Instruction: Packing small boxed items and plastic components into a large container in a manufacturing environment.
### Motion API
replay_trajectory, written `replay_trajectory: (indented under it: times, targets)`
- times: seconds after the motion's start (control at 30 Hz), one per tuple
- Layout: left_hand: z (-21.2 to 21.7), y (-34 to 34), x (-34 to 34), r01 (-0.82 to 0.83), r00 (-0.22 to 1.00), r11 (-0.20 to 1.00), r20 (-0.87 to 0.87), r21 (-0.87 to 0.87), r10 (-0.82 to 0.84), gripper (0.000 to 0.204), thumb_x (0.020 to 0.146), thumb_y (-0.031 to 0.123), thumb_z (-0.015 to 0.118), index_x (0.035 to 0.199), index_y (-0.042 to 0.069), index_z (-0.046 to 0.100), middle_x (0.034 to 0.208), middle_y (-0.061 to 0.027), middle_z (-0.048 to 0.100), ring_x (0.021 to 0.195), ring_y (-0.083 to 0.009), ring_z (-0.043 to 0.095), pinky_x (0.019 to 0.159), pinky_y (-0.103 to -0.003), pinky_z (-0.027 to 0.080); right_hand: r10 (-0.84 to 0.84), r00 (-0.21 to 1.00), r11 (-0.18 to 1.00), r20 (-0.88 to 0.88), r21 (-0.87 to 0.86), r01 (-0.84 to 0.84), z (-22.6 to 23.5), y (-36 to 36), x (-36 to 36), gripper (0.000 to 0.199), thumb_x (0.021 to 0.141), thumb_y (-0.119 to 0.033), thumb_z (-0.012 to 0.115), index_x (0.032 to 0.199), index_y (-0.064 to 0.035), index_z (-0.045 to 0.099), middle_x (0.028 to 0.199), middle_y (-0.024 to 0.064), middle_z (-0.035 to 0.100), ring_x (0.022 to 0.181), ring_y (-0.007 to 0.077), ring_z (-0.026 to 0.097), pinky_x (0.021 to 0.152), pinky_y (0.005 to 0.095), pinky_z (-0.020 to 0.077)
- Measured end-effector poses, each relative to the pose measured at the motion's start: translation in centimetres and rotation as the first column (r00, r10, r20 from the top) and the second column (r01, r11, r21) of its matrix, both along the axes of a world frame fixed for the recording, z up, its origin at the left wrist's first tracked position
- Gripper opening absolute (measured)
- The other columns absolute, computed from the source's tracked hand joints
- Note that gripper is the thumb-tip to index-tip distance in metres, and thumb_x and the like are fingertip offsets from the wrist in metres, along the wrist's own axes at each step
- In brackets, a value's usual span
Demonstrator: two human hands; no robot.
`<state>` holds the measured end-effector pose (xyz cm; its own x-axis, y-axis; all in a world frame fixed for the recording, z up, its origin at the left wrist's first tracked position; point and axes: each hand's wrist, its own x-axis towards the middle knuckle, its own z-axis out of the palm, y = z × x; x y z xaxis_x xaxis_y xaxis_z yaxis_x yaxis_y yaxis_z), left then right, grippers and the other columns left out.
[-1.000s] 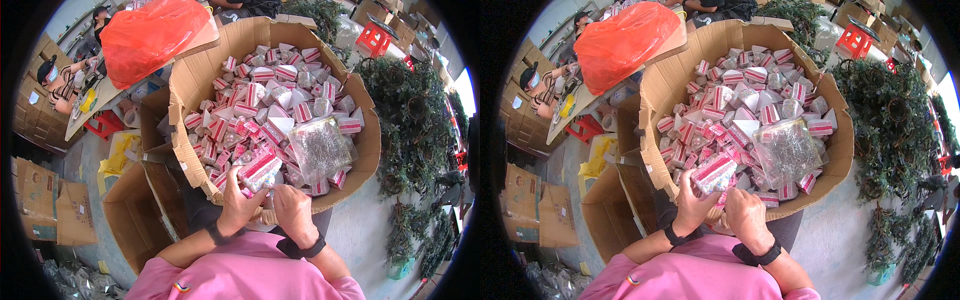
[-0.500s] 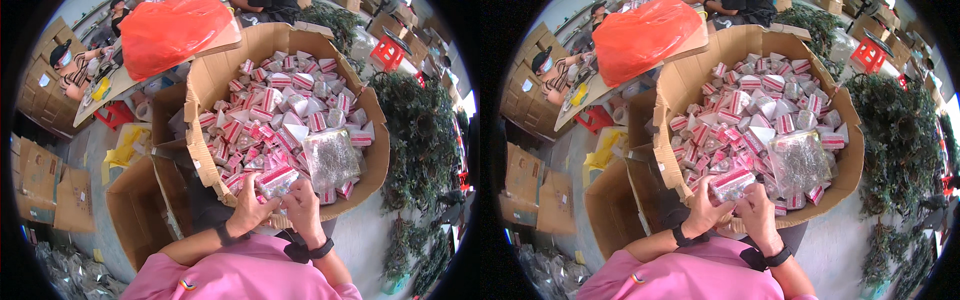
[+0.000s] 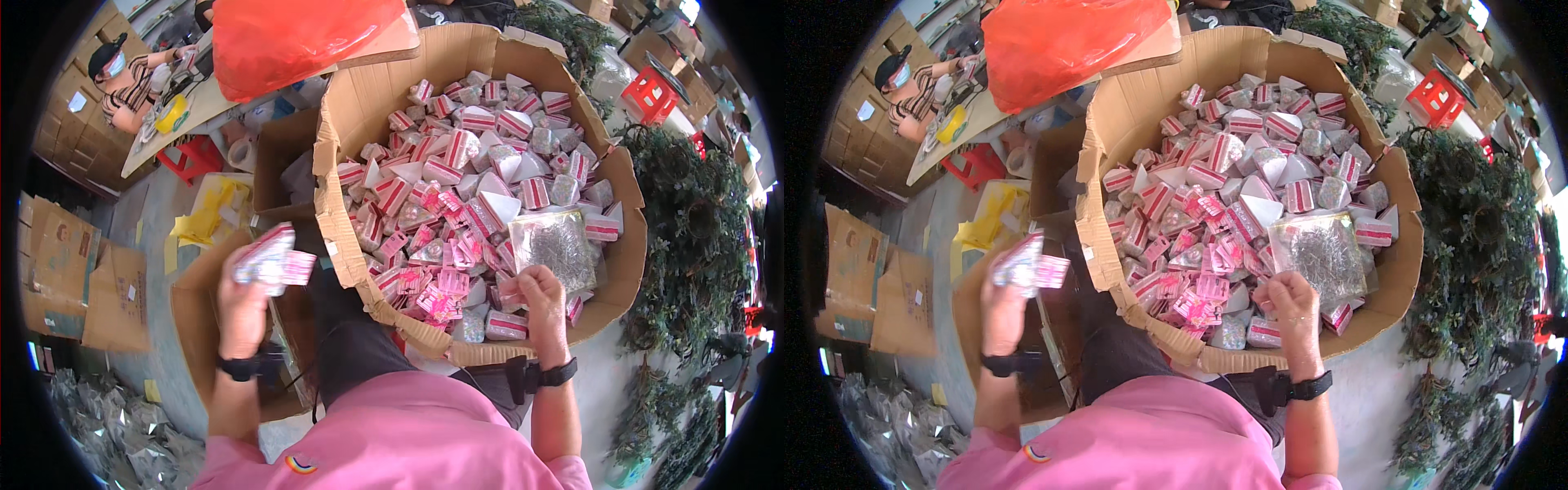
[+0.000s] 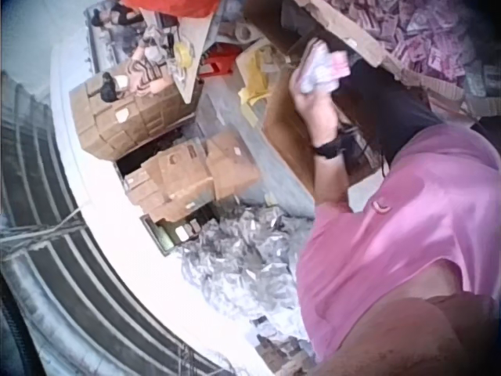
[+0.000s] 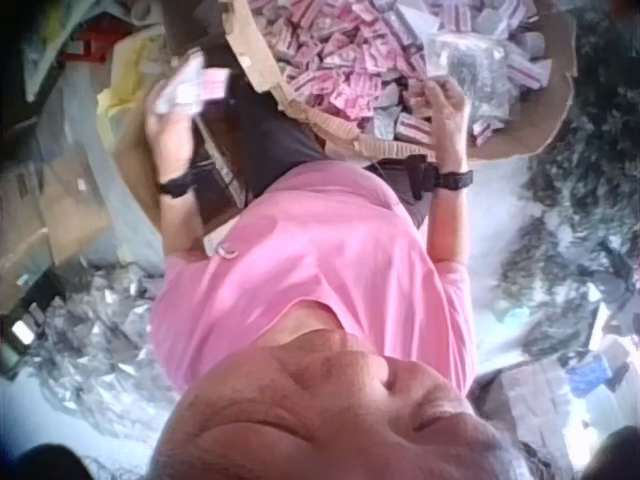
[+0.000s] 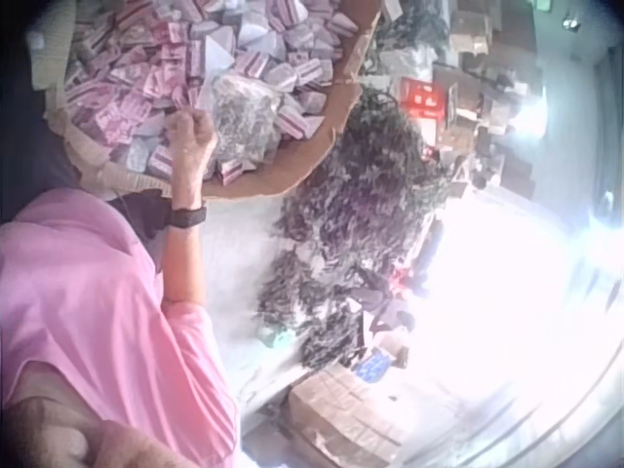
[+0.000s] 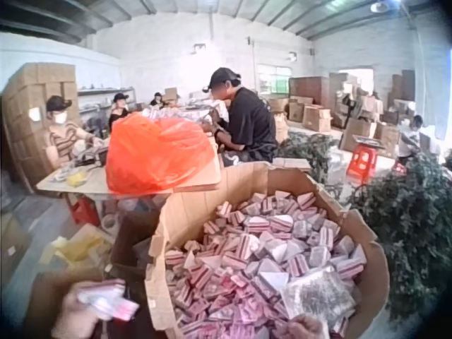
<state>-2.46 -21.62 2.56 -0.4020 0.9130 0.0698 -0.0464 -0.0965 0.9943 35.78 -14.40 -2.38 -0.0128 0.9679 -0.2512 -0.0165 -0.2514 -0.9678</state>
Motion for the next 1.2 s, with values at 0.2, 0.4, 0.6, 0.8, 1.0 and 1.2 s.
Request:
replay_trajectory:
  times: [0.2,0.4,0.6,0.8,1.0,1.2]
  targets:
    - [0.0,-9.6,-11.7,-0.306,0.941,0.918,-0.229,-0.254,0.250,0.047,0.082,0.009,0.055,0.125,0.001,0.037,0.121,-0.0114,0.047,0.110,-0.0211,0.047,0.092,-0.035,0.039,-0.079,0.992,0.995,0.101,0.061,0.073,-0.3,1.4,2.4,0.012,0.085,-0.009,0.048,0.080,-0.0003,0.054,0.070,0.0055,0.060,0.062,0.0100,0.057,0.055,0.0222,0.0435]
    - [-1.5,-6.3,-7.5,-0.211,0.813,0.923,-0.582,-0.320,-0.016,0.048,0.074,0.004,0.059,0.120,0.002,0.045,0.119,-0.0113,0.049,0.112,-0.0213,0.045,0.093,-0.032,0.036,-0.115,0.790,0.992,0.602,0.108,0.062,-1.8,3.6,6.4,0.014,0.073,-0.006,0.055,0.085,-0.0003,0.058,0.070,0.0102,0.058,0.063,0.0178,0.058,0.058,0.0296,0.0454]
    - [-0.9,3.3,6.4,0.494,0.424,0.836,-0.774,-0.237,-0.470,0.031,0.072,0.008,0.060,0.102,0.001,0.055,0.105,-0.0130,0.055,0.100,-0.0275,0.052,0.088,-0.035,0.040,-0.120,0.409,0.975,0.905,0.184,-0.122,-3.1,4.6,6.6,0.026,0.070,-0.008,0.057,0.095,-0.0023,0.056,0.094,0.0201,0.054,0.088,0.0371,0.055,0.075,0.0436,0.0441]
    - [-8.0,8.9,13.6,0.691,-0.233,0.484,-0.798,-0.538,-0.555,0.024,0.069,0.011,0.059,0.091,0.001,0.057,0.088,-0.0115,0.055,0.087,-0.0279,0.053,0.078,-0.039,0.044,-0.141,0.382,0.970,0.913,0.205,-0.134,-4.6,6.0,7.1,0.012,0.068,-0.007,0.055,0.076,0.0005,0.051,0.072,0.0202,0.055,0.072,0.0382,0.054,0.064,0.0436,0.0421]
    - [-10.4,9.5,16.2,0.559,-0.498,0.483,-0.739,-0.674,-0.454,0.026,0.067,0.009,0.059,0.092,0.004,0.055,0.089,-0.0122,0.057,0.088,-0.0279,0.056,0.068,-0.041,0.048,-0.248,0.540,0.934,0.804,0.346,-0.085,-3.9,5.9,7.4,0.013,0.069,-0.008,0.057,0.069,0.0020,0.049,0.067,0.0189,0.053,0.066,0.0355,0.054,0.061,0.0408,0.0419]
    - [-9.2,10.0,16.0,0.647,-0.315,0.398,-0.703,-0.651,-0.637,0.036,0.062,0.008,0.061,0.097,0.001,0.053,0.091,-0.0171,0.056,0.090,-0.0333,0.055,0.074,-0.043,0.046,-0.237,0.646,0.960,0.726,0.279,0.038,-1.5,6.1,8.4,0.019,0.067,-0.011,0.063,0.066,0.0035,0.050,0.060,0.0155,0.050,0.056,0.0262,0.050,0.057,0.0354,0.0410]
